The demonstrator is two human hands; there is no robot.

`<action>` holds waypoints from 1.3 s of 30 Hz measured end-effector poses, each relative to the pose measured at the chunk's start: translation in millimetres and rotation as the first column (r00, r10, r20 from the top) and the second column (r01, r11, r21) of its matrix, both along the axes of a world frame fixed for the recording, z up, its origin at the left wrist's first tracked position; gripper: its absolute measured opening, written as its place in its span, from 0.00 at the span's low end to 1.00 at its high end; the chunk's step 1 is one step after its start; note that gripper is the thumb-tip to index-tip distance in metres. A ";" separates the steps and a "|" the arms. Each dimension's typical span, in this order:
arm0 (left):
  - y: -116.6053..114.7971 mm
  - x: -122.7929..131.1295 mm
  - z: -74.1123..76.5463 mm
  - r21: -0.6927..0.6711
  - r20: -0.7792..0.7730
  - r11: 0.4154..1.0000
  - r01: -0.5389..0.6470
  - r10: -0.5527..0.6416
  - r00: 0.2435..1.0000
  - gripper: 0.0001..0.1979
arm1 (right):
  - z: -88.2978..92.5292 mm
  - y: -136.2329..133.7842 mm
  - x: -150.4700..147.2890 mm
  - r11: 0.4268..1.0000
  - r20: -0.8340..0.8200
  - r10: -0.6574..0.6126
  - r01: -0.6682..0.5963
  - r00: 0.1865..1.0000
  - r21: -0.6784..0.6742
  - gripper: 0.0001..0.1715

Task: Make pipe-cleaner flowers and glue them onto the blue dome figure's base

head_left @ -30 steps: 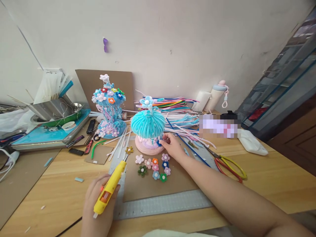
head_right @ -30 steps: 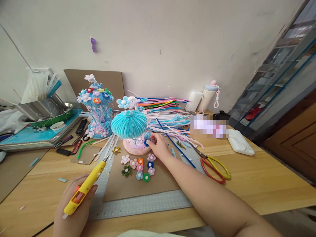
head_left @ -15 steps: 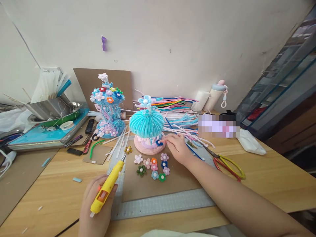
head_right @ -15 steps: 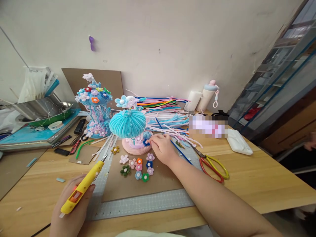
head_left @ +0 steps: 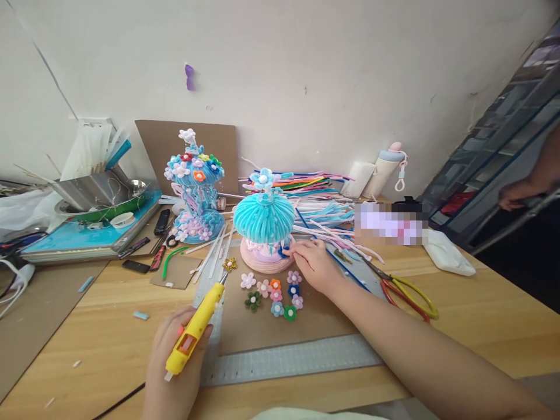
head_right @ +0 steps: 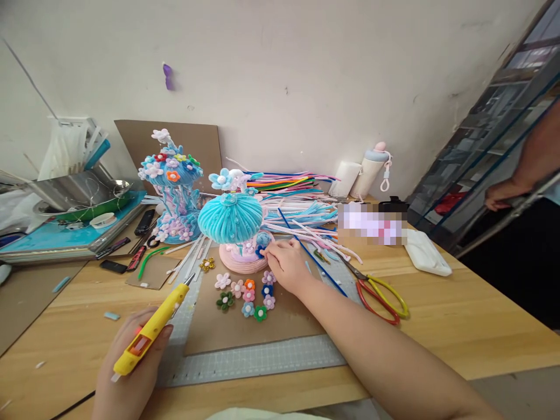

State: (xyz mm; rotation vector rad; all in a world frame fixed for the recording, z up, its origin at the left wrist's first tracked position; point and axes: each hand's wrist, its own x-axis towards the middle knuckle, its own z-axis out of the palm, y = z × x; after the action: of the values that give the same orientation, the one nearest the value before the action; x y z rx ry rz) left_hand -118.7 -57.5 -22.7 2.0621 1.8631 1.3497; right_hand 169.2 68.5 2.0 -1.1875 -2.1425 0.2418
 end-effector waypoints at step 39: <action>-0.9 0.6 0.9 0.000 0.000 1.000 0.006 -0.006 1.000 0.06 | -8.8 3.0 1.2 0.996 0.016 0.002 -0.004 1.000 0.093 0.12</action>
State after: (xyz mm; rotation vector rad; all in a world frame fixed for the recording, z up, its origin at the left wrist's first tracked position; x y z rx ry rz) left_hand -118.1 -58.4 -21.8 2.0661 1.8547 1.3485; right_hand 170.4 71.5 -6.8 -1.1367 -2.1457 0.1325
